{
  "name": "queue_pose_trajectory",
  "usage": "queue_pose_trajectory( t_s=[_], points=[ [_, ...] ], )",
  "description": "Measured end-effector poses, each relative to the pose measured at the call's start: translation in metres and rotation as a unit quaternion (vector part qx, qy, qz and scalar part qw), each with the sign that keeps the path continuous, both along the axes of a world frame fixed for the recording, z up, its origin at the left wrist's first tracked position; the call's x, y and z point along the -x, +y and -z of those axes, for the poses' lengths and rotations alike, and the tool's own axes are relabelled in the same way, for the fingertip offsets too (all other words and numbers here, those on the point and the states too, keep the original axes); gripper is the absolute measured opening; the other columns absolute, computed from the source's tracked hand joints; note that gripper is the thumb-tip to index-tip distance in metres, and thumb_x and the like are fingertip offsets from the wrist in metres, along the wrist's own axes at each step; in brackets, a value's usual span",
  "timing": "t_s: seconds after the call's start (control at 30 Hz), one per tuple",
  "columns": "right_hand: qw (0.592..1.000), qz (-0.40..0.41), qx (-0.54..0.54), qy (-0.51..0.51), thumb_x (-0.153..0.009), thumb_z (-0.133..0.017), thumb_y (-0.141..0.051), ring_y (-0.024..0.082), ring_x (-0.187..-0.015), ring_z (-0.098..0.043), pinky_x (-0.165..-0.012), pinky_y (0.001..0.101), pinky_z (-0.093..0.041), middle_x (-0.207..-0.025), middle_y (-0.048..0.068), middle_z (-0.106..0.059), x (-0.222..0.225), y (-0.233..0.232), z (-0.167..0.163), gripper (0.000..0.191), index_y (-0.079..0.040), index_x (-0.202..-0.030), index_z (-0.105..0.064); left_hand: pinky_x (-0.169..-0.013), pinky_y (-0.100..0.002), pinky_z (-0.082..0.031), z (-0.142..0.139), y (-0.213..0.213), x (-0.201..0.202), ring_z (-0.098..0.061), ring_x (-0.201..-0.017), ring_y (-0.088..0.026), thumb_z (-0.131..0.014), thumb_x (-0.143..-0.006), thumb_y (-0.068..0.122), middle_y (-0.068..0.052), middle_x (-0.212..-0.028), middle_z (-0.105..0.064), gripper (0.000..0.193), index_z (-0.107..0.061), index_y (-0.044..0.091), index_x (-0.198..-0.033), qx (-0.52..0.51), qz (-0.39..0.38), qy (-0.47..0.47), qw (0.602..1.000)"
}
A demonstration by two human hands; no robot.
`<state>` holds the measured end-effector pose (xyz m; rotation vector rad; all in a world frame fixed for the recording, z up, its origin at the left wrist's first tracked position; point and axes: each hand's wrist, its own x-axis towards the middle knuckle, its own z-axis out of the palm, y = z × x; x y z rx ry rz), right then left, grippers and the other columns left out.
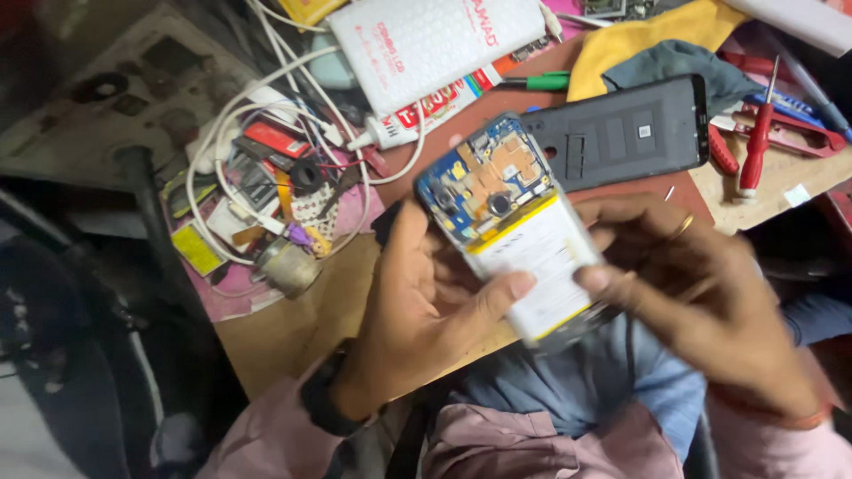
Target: The person first handles a smartphone at a cluttered repair workbench, then disassembles it: they remove the back cover, lift out the battery, and manipulate the internal frame and board with both hands, setting parts on the mat.
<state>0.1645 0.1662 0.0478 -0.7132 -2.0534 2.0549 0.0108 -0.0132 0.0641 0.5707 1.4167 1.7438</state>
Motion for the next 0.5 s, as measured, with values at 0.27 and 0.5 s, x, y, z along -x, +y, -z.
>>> queue_pose_trajectory(
  t_s=[0.27, 0.5],
  points=[
    [0.956, -0.192, -0.216, -0.061, -0.092, -0.066, -0.010, 0.016, -0.095, -0.076, -0.075, 0.0327, -0.061, -0.107, 0.008, -0.076, 0.012, 0.067, 0.008, 0.040, -0.006, -0.132, -0.069, -0.098, -0.040, -0.053, -0.011, -0.047, 0.051, -0.066, -0.118, -0.029, -0.082, -0.085, 0.019, -0.010, -0.127, -0.069, 0.054, -0.058, 0.006, -0.132, 0.195, -0.010, 0.519, 0.832],
    [0.919, -0.294, -0.260, -0.041, -0.095, -0.066, -0.019, 0.020, -0.102, -0.075, -0.084, 0.0312, -0.059, -0.114, 0.005, -0.077, 0.032, 0.049, 0.016, 0.038, -0.013, -0.132, -0.069, -0.101, -0.048, -0.043, 0.000, -0.046, 0.050, -0.053, -0.120, -0.040, -0.086, -0.069, 0.022, -0.022, -0.126, -0.057, 0.073, -0.053, 0.001, -0.131, 0.239, 0.022, 0.575, 0.783]
  ],
)
